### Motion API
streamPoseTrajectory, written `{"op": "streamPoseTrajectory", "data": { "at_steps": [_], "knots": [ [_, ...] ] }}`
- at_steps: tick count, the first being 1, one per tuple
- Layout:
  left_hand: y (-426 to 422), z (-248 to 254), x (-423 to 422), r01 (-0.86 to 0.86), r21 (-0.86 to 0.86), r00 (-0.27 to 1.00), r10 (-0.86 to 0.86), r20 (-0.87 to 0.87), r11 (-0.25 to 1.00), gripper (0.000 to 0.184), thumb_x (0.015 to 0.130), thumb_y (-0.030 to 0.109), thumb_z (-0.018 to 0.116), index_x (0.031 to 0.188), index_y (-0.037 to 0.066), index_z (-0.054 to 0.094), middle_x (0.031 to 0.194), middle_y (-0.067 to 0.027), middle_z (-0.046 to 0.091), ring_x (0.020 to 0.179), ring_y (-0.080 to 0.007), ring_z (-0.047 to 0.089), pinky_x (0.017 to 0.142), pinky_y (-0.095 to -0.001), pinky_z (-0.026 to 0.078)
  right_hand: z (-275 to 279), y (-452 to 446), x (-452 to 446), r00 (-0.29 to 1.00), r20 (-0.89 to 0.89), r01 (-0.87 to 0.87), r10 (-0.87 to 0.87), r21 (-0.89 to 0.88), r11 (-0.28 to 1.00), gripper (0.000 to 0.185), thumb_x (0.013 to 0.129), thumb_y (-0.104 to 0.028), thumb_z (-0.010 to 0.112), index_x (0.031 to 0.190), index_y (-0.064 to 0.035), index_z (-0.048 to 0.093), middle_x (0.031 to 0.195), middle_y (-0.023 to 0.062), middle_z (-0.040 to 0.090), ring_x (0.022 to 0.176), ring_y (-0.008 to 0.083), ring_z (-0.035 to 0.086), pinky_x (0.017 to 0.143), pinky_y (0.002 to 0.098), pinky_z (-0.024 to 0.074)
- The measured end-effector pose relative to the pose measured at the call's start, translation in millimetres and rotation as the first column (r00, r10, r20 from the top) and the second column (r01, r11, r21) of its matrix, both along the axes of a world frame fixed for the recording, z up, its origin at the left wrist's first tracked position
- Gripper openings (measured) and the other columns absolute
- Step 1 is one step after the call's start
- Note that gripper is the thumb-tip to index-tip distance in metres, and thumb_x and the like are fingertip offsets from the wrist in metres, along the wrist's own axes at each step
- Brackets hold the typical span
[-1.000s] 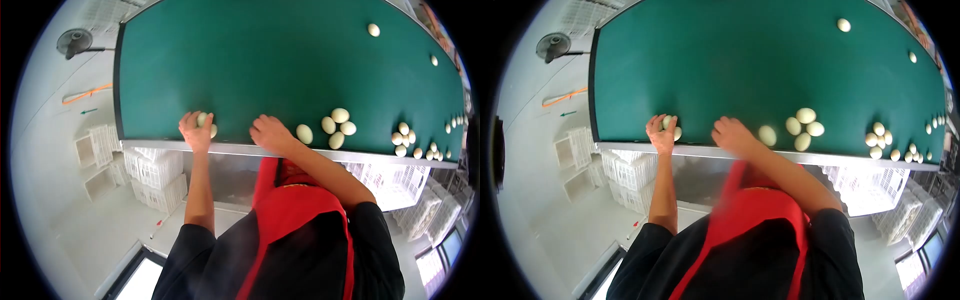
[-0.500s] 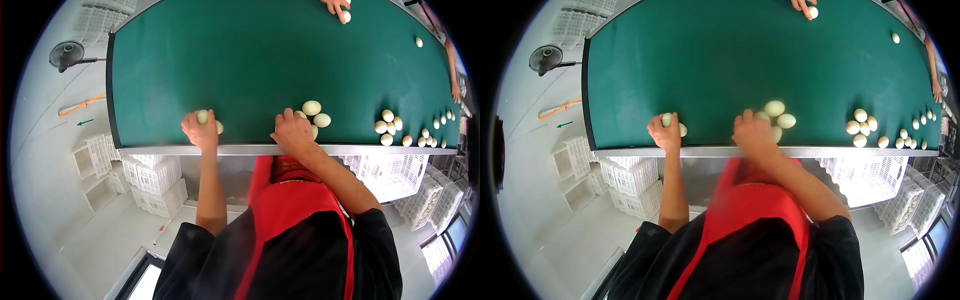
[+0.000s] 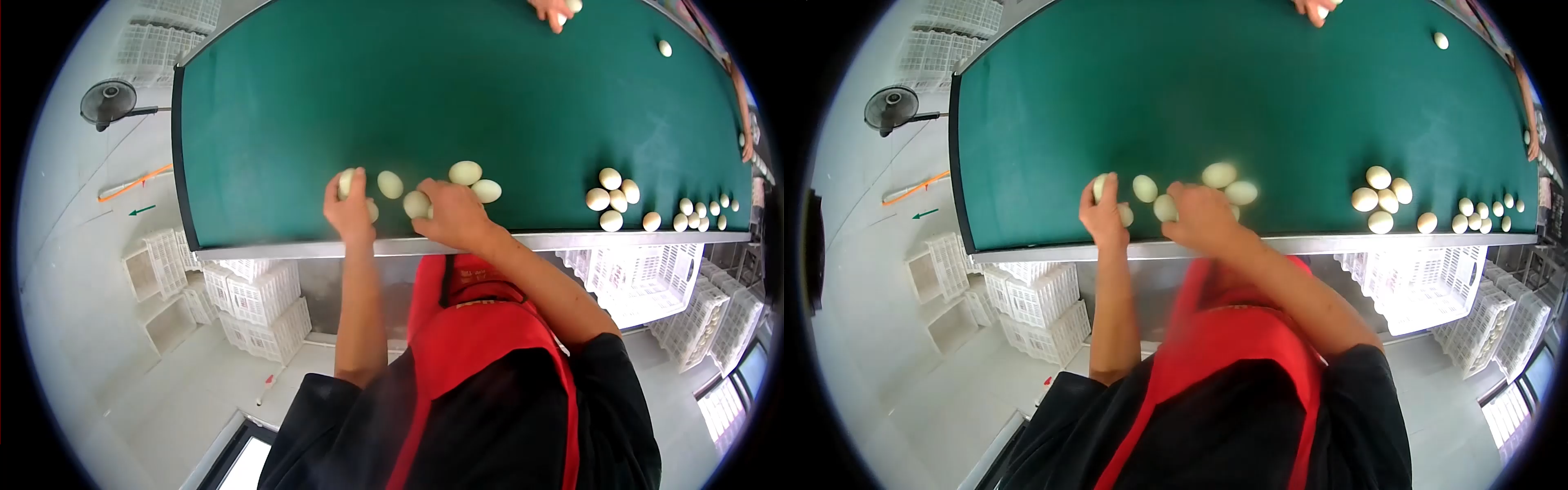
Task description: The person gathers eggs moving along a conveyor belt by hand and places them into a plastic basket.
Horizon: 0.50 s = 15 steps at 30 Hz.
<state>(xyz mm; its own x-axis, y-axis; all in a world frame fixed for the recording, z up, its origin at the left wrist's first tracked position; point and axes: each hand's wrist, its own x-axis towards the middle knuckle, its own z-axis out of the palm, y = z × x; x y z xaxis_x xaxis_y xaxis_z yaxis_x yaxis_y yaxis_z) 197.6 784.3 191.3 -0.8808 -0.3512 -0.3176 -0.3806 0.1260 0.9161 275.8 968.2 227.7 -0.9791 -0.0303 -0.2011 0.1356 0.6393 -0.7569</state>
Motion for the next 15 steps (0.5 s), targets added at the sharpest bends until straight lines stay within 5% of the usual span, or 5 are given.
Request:
{"op": "streamPoseTrajectory", "data": {
  "at_steps": [2,5,8,11,15],
  "knots": [
    [-9,11,10,0.016,0.180,0.998,-0.028,0.062,0.983,0.034,0.093,0.025,0.081,0.116,0.003,0.069,0.107,-0.0062,0.069,0.087,-0.0149,0.065,0.062,-0.0316,0.055,-7,4,-10,0.999,-0.038,0.023,-0.033,-0.236,0.971,0.045,0.075,-0.026,0.080,0.109,0.0009,0.071,0.108,0.0232,0.071,0.102,0.0401,0.068,0.089,0.0461,0.0555],
    [-5,16,15,0.044,0.413,0.987,-0.104,0.125,0.910,0.037,0.094,0.027,0.080,0.120,0.004,0.068,0.107,-0.0061,0.070,0.089,-0.0156,0.066,0.062,-0.0308,0.055,-34,-1,-38,0.985,-0.174,-0.075,0.017,-0.334,0.940,0.046,0.073,-0.029,0.081,0.108,-0.0001,0.072,0.108,0.0233,0.071,0.105,0.0401,0.067,0.091,0.0445,0.0556],
    [-5,8,12,0.263,0.258,0.962,-0.274,0.006,0.930,0.039,0.097,0.033,0.076,0.125,0.007,0.066,0.112,-0.0072,0.069,0.096,-0.0170,0.067,0.071,-0.0320,0.056,-39,-6,-66,0.991,0.031,-0.112,0.129,-0.324,0.939,0.052,0.070,-0.032,0.083,0.110,-0.0010,0.073,0.107,0.0221,0.072,0.104,0.0406,0.068,0.091,0.0455,0.0568],
    [-22,-9,2,0.269,0.350,0.934,-0.332,0.134,0.897,0.037,0.100,0.035,0.072,0.124,0.007,0.066,0.113,-0.0079,0.070,0.097,-0.0183,0.068,0.078,-0.0329,0.057,-46,-20,-77,0.984,0.073,-0.136,0.162,-0.280,0.950,0.053,0.063,-0.035,0.085,0.105,-0.0032,0.074,0.104,0.0211,0.074,0.102,0.0401,0.071,0.090,0.0480,0.0583],
    [-8,-5,1,0.115,0.602,0.945,-0.274,0.179,0.790,0.030,0.103,0.032,0.068,0.118,0.006,0.067,0.112,-0.0084,0.072,0.098,-0.0197,0.070,0.079,-0.0348,0.058,-25,2,-75,0.951,0.293,0.062,0.103,-0.504,0.861,0.044,0.066,-0.024,0.081,0.101,0.0012,0.073,0.086,0.0179,0.073,0.071,0.0284,0.073,0.059,0.0396,0.0584]
  ]
}}
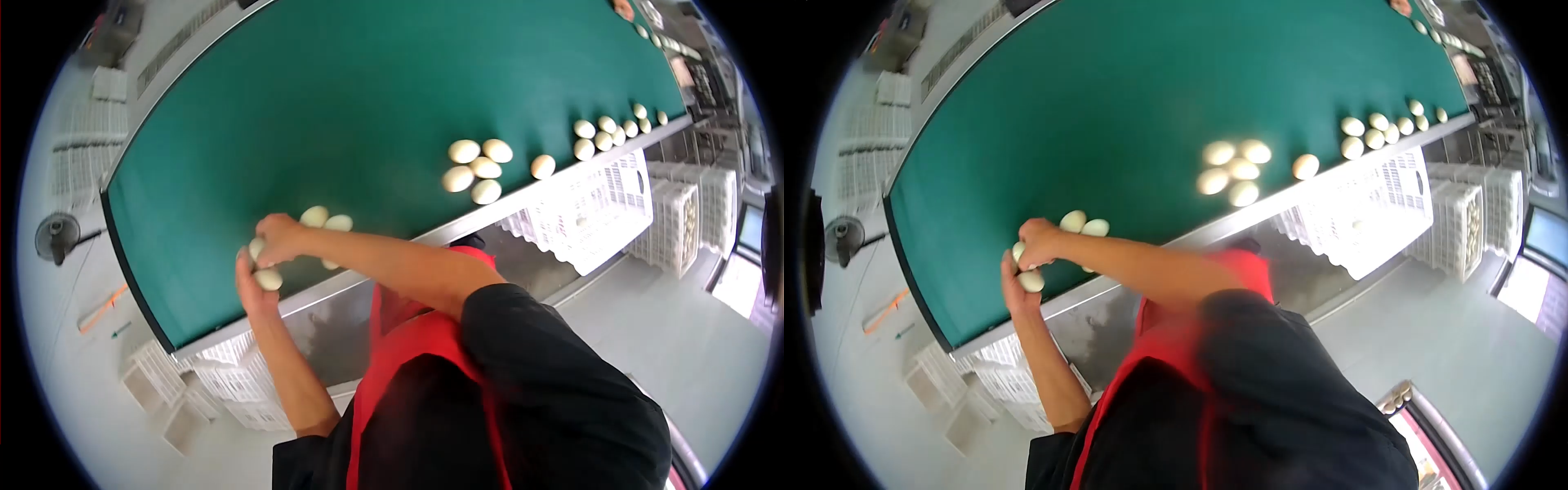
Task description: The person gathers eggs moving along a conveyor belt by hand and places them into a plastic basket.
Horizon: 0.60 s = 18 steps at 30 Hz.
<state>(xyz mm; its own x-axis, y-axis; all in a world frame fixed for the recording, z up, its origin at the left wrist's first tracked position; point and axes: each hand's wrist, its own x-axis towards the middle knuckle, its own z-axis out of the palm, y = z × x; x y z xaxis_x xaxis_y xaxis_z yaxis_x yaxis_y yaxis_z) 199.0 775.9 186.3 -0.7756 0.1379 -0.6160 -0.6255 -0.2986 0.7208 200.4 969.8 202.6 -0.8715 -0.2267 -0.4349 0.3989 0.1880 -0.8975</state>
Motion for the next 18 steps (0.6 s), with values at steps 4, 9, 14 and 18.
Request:
{"op": "streamPoseTrajectory", "data": {
  "at_steps": [4,9,14,18],
  "knots": [
    [36,25,1,-0.031,-0.015,0.998,0.030,-0.055,0.999,0.031,0.102,0.034,0.071,0.117,0.007,0.066,0.113,-0.0077,0.071,0.101,-0.0191,0.068,0.083,-0.0342,0.056,30,39,17,0.985,0.016,0.171,-0.171,-0.165,0.971,0.048,0.064,-0.022,0.084,0.103,0.0034,0.074,0.089,0.0190,0.074,0.077,0.0278,0.074,0.064,0.0381,0.0591],
    [145,89,14,0.081,0.053,0.985,-0.072,-0.156,0.995,0.032,0.102,0.037,0.070,0.117,0.009,0.066,0.117,-0.0069,0.069,0.108,-0.0196,0.065,0.091,-0.0368,0.054,74,144,66,0.915,-0.021,0.368,-0.403,-0.368,0.854,0.050,0.066,-0.020,0.084,0.109,0.0031,0.074,0.094,0.0159,0.075,0.084,0.0254,0.074,0.073,0.0370,0.0597],
    [314,147,79,0.269,0.029,0.941,-0.256,-0.222,0.963,0.035,0.104,0.039,0.066,0.119,0.007,0.065,0.119,-0.0089,0.069,0.109,-0.0223,0.066,0.090,-0.0370,0.056,136,301,188,0.805,0.052,0.535,-0.591,-0.494,0.685,0.054,0.070,-0.023,0.088,0.118,-0.0035,0.073,0.092,0.0082,0.073,0.079,0.0154,0.069,0.066,0.0298,0.0551],
    [464,149,177,0.620,0.148,0.766,-0.554,-0.327,0.770,0.034,0.106,0.037,0.061,0.114,0.004,0.064,0.122,-0.0131,0.068,0.112,-0.0254,0.066,0.094,-0.0403,0.056,131,404,324,0.593,-0.038,0.673,-0.804,-0.525,0.521,0.050,0.079,-0.016,0.084,0.126,-0.0048,0.071,0.114,0.0061,0.073,0.107,0.0159,0.068,0.092,0.0328,0.0555]
  ]
}}
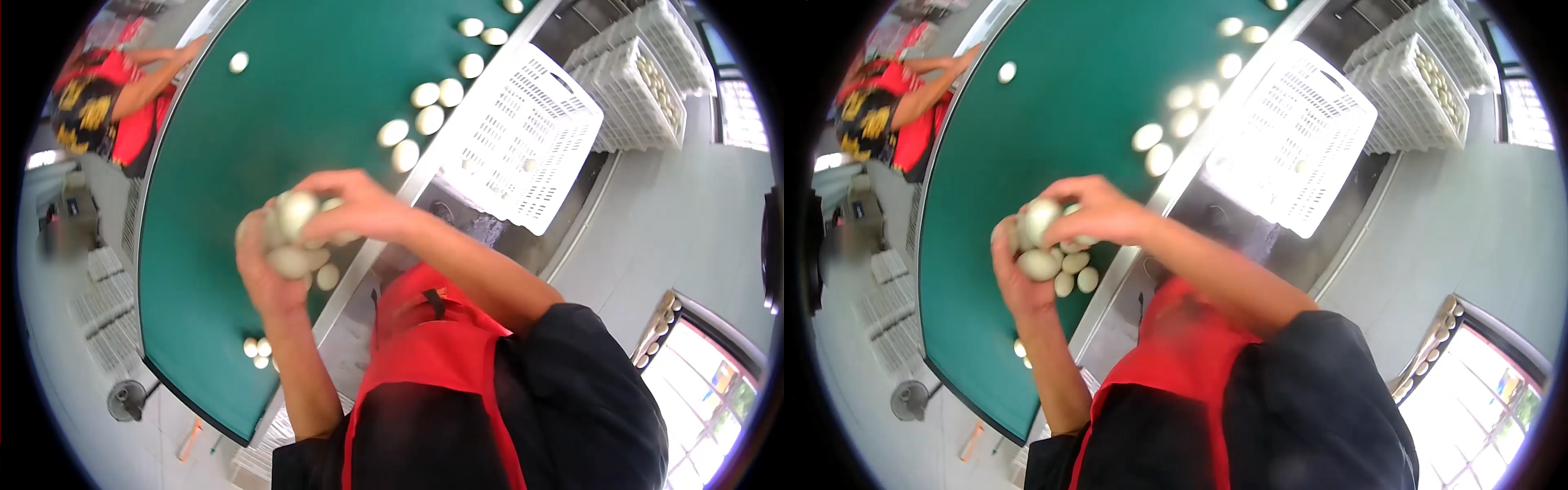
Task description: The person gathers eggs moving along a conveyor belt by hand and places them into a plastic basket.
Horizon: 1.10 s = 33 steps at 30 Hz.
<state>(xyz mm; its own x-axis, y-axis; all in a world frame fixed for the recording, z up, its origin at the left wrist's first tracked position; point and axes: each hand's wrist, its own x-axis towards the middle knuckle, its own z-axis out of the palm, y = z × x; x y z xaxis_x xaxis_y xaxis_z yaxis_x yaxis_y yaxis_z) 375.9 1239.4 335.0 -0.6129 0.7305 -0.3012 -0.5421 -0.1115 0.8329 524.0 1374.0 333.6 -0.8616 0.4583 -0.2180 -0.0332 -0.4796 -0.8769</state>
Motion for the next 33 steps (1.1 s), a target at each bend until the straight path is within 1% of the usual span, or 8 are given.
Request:
{"op": "streamPoseTrajectory", "data": {
  "at_steps": [1,5,8,15,20,23,26,33],
  "knots": [
    [35,-1,29,0.015,-0.115,0.997,-0.023,-0.073,0.993,0.031,0.105,0.032,0.062,0.116,0.004,0.064,0.125,-0.0148,0.068,0.114,-0.0268,0.066,0.099,-0.0413,0.055,-7,19,34,0.994,0.004,0.108,-0.107,-0.016,0.994,0.048,0.080,-0.018,0.086,0.123,-0.0024,0.072,0.106,0.0055,0.073,0.085,0.0110,0.067,0.072,0.0287,0.0548],
    [144,-21,153,0.280,-0.172,0.960,-0.275,0.054,0.944,0.027,0.100,0.020,0.070,0.118,0.001,0.065,0.114,-0.0108,0.069,0.097,-0.0199,0.070,0.075,-0.0332,0.060,-34,82,184,0.957,-0.033,0.263,-0.287,-0.314,0.912,0.040,0.087,-0.010,0.077,0.124,0.0027,0.066,0.095,0.0070,0.069,0.076,0.0114,0.064,0.061,0.0250,0.0495],
    [195,-73,232,0.470,-0.149,0.883,-0.464,0.072,0.870,0.026,0.094,0.019,0.079,0.109,0.002,0.067,0.098,-0.0064,0.069,0.080,-0.0143,0.068,0.062,-0.0296,0.057,-70,109,269,0.884,0.212,0.455,-0.416,-0.187,0.871,0.037,0.087,-0.013,0.076,0.120,0.0023,0.068,0.094,0.0070,0.069,0.072,0.0109,0.061,0.057,0.0223,0.0456],
    [268,-244,317,0.651,-0.499,0.669,-0.743,0.021,0.572,0.033,0.086,0.022,0.075,0.107,-0.003,0.070,0.102,-0.0135,0.073,0.086,-0.0197,0.070,0.073,-0.0361,0.057,-233,139,345,0.731,0.520,0.620,-0.442,-0.237,0.748,0.035,0.086,-0.018,0.077,0.114,0.0024,0.071,0.089,0.0077,0.067,0.068,0.0128,0.059,0.051,0.0282,0.0437],
    [293,-354,350,0.470,-0.803,0.615,-0.788,0.000,0.366,0.052,0.079,0.030,0.073,0.120,-0.001,0.068,0.127,-0.0269,0.065,0.114,-0.0408,0.065,0.098,-0.0453,0.054,-324,163,350,0.634,0.727,0.544,-0.262,-0.179,0.820,0.039,0.082,-0.021,0.080,0.112,0.0025,0.072,0.084,0.0065,0.069,0.064,0.0131,0.061,0.053,0.0304,0.0484],
    [306,-360,361,0.384,-0.923,0.325,-0.940,0.101,0.034,0.063,0.086,0.032,0.066,0.141,0.005,0.059,0.155,-0.0288,0.040,0.142,-0.0477,0.041,0.116,-0.0519,0.042,-382,159,352,0.586,0.782,0.511,-0.211,-0.154,0.846,0.034,0.083,-0.020,0.079,0.109,0.0005,0.074,0.085,0.0063,0.071,0.067,0.0134,0.064,0.054,0.0305,0.0504],
    [312,-353,365,0.296,-0.950,0.052,-0.991,0.124,-0.103,0.062,0.090,0.035,0.063,0.144,0.006,0.058,0.154,-0.0271,0.044,0.141,-0.0467,0.042,0.115,-0.0500,0.044,-423,145,357,0.611,0.734,0.364,-0.296,0.072,0.929,0.030,0.084,-0.019,0.077,0.108,-0.0011,0.074,0.091,0.0154,0.076,0.076,0.0263,0.072,0.066,0.0382,0.0551],
    [307,-320,365,0.260,-0.960,-0.064,-0.994,0.094,-0.108,0.051,0.096,0.035,0.055,0.135,0.003,0.064,0.147,-0.0234,0.051,0.138,-0.0448,0.045,0.112,-0.0598,0.039,-439,146,360,0.798,0.534,-0.010,-0.278,0.472,0.881,0.034,0.085,-0.025,0.077,0.110,-0.0011,0.072,0.106,0.0236,0.073,0.106,0.0421,0.069,0.087,0.0457,0.0533]
  ]
}}
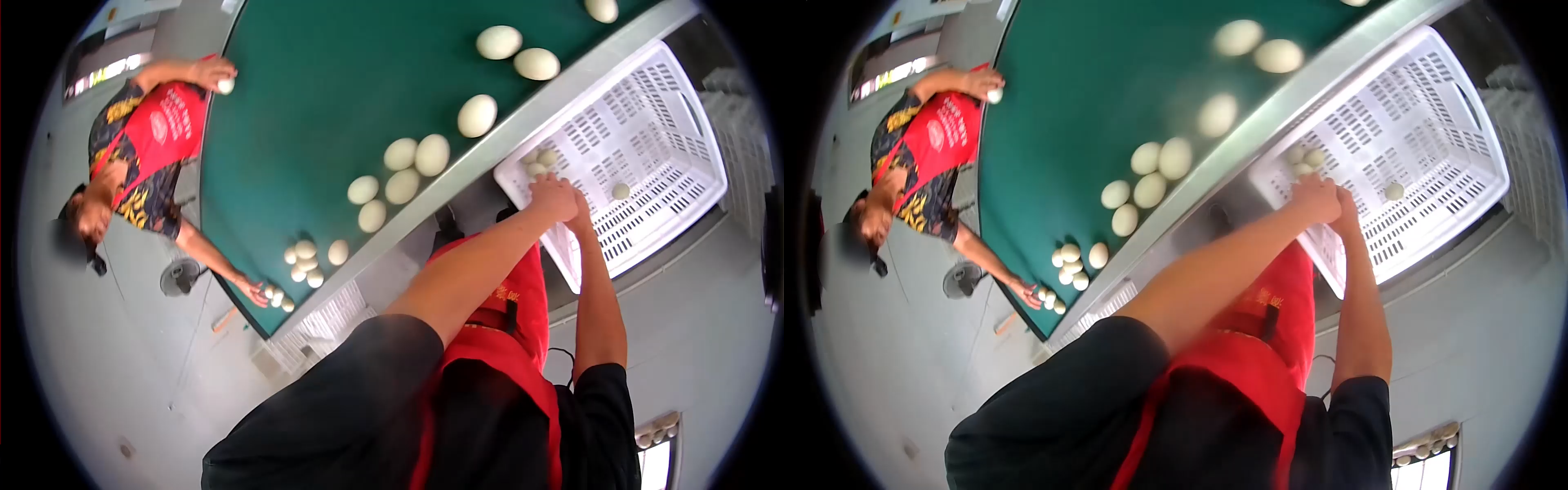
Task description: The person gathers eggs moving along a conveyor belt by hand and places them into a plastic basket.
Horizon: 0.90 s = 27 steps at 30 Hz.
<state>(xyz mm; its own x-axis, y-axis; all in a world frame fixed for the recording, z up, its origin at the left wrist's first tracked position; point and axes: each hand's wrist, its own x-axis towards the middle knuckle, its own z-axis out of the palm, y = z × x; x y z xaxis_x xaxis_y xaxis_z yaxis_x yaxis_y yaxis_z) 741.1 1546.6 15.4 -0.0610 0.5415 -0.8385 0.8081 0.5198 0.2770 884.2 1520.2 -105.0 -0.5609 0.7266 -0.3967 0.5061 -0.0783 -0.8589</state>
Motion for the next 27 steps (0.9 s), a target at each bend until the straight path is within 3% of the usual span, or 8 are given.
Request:
{"op": "streamPoseTrajectory", "data": {
  "at_steps": [4,8,14,15,18,19,23,27],
  "knots": [
    [-25,34,-15,-0.041,0.542,0.998,0.008,0.063,0.839,0.038,0.094,0.027,0.062,0.122,0.002,0.068,0.129,-0.0218,0.061,0.120,-0.0432,0.056,0.099,-0.0552,0.048,-53,-24,27,0.996,0.048,-0.078,0.070,0.174,0.982,0.048,0.087,-0.027,0.077,0.129,-0.0056,0.067,0.119,0.0220,0.073,0.120,0.0378,0.068,0.101,0.0437,0.0518],
    [-52,147,-84,-0.484,0.435,0.765,0.125,0.632,0.759,0.019,0.095,0.015,0.069,0.111,0.005,0.071,0.105,-0.0154,0.069,0.096,-0.0376,0.069,0.086,-0.0441,0.056,-17,-4,13,0.986,0.074,-0.145,0.150,-0.071,0.987,0.052,0.090,-0.026,0.072,0.138,-0.0070,0.065,0.121,0.0224,0.073,0.124,0.0379,0.067,0.103,0.0437,0.0517],
    [-227,218,-204,-0.477,0.777,0.754,0.646,0.121,0.411,0.014,0.094,0.007,0.073,0.107,0.003,0.072,0.092,-0.0124,0.069,0.079,-0.0244,0.071,0.069,-0.0353,0.056,95,37,-26,0.948,0.287,-0.099,0.138,-0.146,0.984,0.042,0.091,-0.017,0.073,0.129,0.0002,0.069,0.104,0.0188,0.077,0.092,0.0267,0.074,0.083,0.0362,0.0573],
    [-250,242,-222,-0.669,0.707,0.468,0.870,0.159,0.231,0.017,0.095,0.010,0.073,0.111,0.004,0.072,0.106,-0.0143,0.071,0.087,-0.0253,0.071,0.077,-0.0362,0.057,105,41,-29,0.960,0.258,-0.101,0.111,-0.052,0.993,0.039,0.092,-0.017,0.072,0.127,-0.0002,0.070,0.100,0.0176,0.077,0.085,0.0241,0.075,0.078,0.0345,0.0580],
    [-389,216,-315,-0.115,0.827,0.155,0.833,-0.532,0.550,0.071,0.087,0.038,0.084,0.139,-0.002,0.057,0.126,-0.0245,0.065,0.119,-0.0431,0.061,0.104,-0.0533,0.049,174,39,-62,1.000,-0.015,0.010,-0.011,-0.115,0.993,0.023,0.098,-0.015,0.070,0.115,0.0004,0.073,0.086,0.0043,0.072,0.078,0.0136,0.066,0.072,0.0300,0.0544],
    [-408,212,-341,-0.336,0.742,0.036,0.796,-0.605,0.580,0.082,0.086,0.041,0.085,0.144,-0.006,0.053,0.134,-0.0273,0.060,0.127,-0.0436,0.053,0.114,-0.0527,0.039,203,31,-84,0.997,-0.067,0.040,-0.037,0.040,0.998,0.014,0.100,-0.013,0.068,0.103,0.0000,0.073,0.085,0.0001,0.070,0.076,0.0105,0.062,0.067,0.0295,0.0515],
    [-497,144,-431,-0.428,0.733,0.087,0.831,-0.549,0.529,0.106,0.083,0.074,0.076,0.158,0.005,0.044,0.145,-0.0336,0.053,0.134,-0.0511,0.049,0.109,-0.0592,0.045,293,9,-158,0.972,-0.014,-0.231,0.235,0.132,0.964,0.022,0.090,-0.026,0.073,0.092,-0.0040,0.073,0.086,0.0165,0.071,0.076,0.0382,0.069,0.070,0.0462,0.0549],
    [-471,155,-439,-0.566,0.728,0.136,0.915,-0.379,0.386,0.099,0.086,0.081,0.063,0.154,0.010,0.052,0.136,-0.0318,0.062,0.126,-0.0510,0.057,0.109,-0.0581,0.045,311,-87,-234,0.865,-0.177,-0.386,0.470,0.365,0.847,0.022,0.086,-0.022,0.076,0.101,-0.0058,0.073,0.096,0.0137,0.071,0.082,0.0348,0.070,0.072,0.0454,0.0553]
  ]
}}
